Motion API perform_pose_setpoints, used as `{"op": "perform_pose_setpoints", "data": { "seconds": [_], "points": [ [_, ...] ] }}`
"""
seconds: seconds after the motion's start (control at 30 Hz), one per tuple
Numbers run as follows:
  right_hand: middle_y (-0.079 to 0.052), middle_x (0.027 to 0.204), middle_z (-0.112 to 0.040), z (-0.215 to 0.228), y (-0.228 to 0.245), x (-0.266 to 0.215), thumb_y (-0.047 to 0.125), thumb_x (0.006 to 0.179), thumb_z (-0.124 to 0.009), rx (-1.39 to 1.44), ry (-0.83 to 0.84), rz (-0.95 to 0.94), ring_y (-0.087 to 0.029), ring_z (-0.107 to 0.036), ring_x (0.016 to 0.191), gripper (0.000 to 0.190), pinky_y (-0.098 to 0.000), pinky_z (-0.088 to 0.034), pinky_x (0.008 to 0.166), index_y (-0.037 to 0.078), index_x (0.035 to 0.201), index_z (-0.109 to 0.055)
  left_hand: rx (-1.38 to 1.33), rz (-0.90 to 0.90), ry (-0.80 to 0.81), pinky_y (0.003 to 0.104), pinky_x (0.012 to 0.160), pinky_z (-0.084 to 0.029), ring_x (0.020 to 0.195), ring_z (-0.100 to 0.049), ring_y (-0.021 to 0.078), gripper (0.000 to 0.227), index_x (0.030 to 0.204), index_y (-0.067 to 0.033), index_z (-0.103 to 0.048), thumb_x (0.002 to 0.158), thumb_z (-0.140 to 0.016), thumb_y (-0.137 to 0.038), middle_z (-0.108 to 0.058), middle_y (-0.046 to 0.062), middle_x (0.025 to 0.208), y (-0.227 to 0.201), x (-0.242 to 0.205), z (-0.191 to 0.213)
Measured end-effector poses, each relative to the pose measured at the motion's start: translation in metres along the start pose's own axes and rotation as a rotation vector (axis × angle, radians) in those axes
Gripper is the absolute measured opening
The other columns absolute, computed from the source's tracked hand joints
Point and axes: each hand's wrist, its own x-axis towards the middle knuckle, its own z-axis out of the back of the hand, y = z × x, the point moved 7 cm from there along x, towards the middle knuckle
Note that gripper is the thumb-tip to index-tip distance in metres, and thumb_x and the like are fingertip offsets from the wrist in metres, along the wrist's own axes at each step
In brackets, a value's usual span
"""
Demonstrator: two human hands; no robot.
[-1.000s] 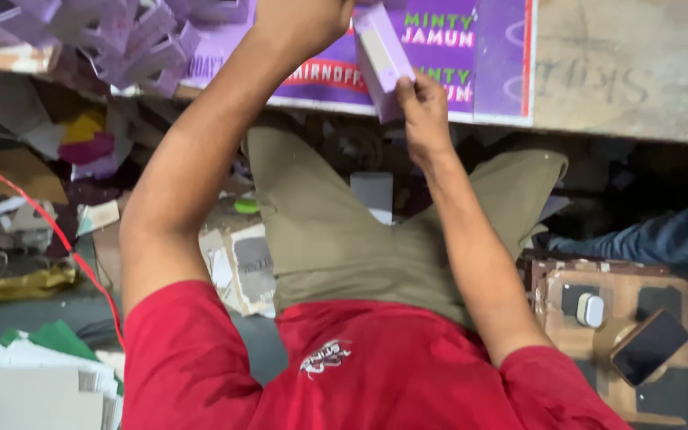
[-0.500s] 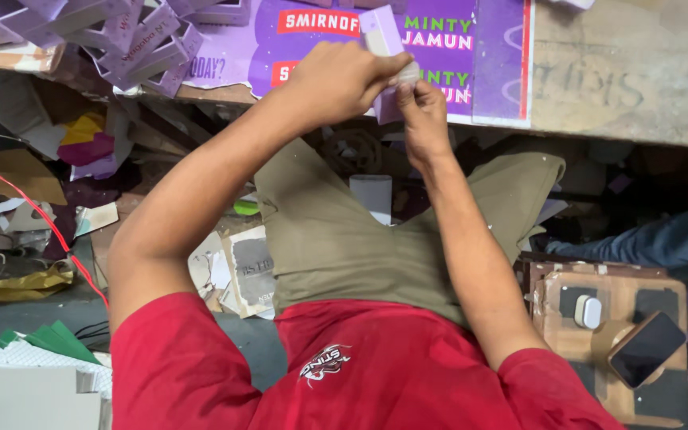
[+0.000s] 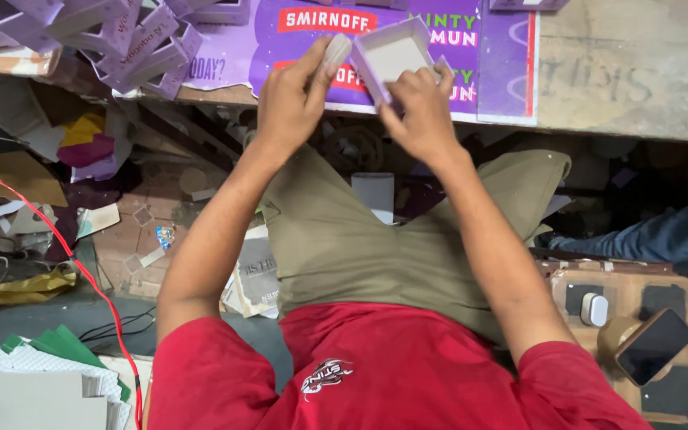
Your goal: The person sits on the floor and repeatedly assembles small purple cardboard boxes by folding flaps and pressing edges together. They handle the boxes one at a time, occasionally using a small wooden stick to press seams, and place finished units on the table.
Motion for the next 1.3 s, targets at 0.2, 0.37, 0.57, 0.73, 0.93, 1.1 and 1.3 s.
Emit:
{"op": "perform_pose_setpoints", "data": {
  "seconds": [0.2,0.37,0.57,0.73,0.93,1.1,1.3],
  "points": [
    [-0.021,0.133,-0.053,0.003,0.027,-0.015,0.059,0.072,-0.087,-0.023,-0.171,0.058,-0.044,-0.040,0.130,0.079,-0.0693,-0.008,0.114,0.004,0.125,-0.068,0.121,0.144,0.225,0.044,0.066,-0.054,0.076,-0.073,0.0342,0.049,0.111,-0.0080,-0.073,0.085,-0.086,-0.048,-0.074,0.014,0.081,0.018,-0.007,-0.016],
    [-0.024,0.145,-0.046,-0.006,0.019,-0.058,0.049,0.090,-0.081,0.073,-0.470,-0.026,-0.045,-0.039,0.140,0.070,-0.0657,-0.018,0.122,0.004,0.138,-0.056,-0.042,-0.151,0.254,0.048,0.067,-0.054,0.080,-0.070,0.0411,0.062,0.135,-0.0051,-0.064,0.086,-0.083,-0.038,-0.072,0.020,0.093,-0.004,-0.006,-0.034],
    [-0.016,0.128,-0.057,-0.056,0.017,-0.120,0.025,0.088,-0.079,-0.055,-0.432,-0.062,-0.036,-0.047,0.127,0.040,-0.0560,-0.032,0.116,0.006,0.120,-0.065,0.188,-0.153,0.230,0.052,0.065,-0.053,0.077,-0.070,0.0421,0.036,0.103,-0.0077,-0.067,0.078,-0.082,-0.029,-0.070,0.019,0.078,-0.007,-0.008,-0.068],
    [-0.015,0.126,-0.058,-0.078,-0.011,-0.128,0.016,0.090,-0.077,-0.025,-0.358,-0.102,-0.036,-0.048,0.125,0.037,-0.0536,-0.034,0.113,0.004,0.122,-0.065,0.307,-0.072,-0.008,0.051,0.060,-0.053,0.069,-0.070,0.0398,0.021,0.093,-0.0060,-0.062,0.077,-0.075,-0.010,-0.070,0.017,0.076,0.011,-0.021,-0.062],
    [-0.013,0.124,-0.060,-0.088,-0.017,-0.125,0.015,0.087,-0.077,-0.038,-0.337,-0.165,-0.035,-0.048,0.124,0.036,-0.0531,-0.031,0.112,0.006,0.120,-0.066,0.563,0.110,-0.163,0.050,0.059,-0.055,0.068,-0.071,0.0395,0.020,0.095,-0.0031,-0.062,0.079,-0.072,-0.009,-0.070,0.018,0.078,0.056,-0.029,0.000],
    [-0.011,0.122,-0.062,-0.085,-0.015,-0.122,0.014,0.087,-0.076,-0.020,-0.333,-0.172,-0.034,-0.048,0.123,0.033,-0.0528,-0.031,0.112,0.006,0.118,-0.066,0.657,0.174,-0.216,0.053,0.062,-0.054,0.071,-0.069,0.0418,0.014,0.087,-0.0047,-0.062,0.083,-0.074,-0.011,-0.070,0.017,0.081,0.070,-0.029,0.026],
    [-0.011,0.117,-0.064,-0.085,-0.013,-0.122,0.013,0.087,-0.075,0.004,-0.317,-0.166,-0.033,-0.052,0.119,0.034,-0.0502,-0.033,0.109,0.005,0.118,-0.065,0.616,0.192,-0.224,0.052,0.059,-0.054,0.065,-0.069,0.0422,0.019,0.086,-0.0025,-0.061,0.083,-0.075,-0.014,-0.069,0.017,0.074,0.069,-0.043,0.017]
  ]
}}
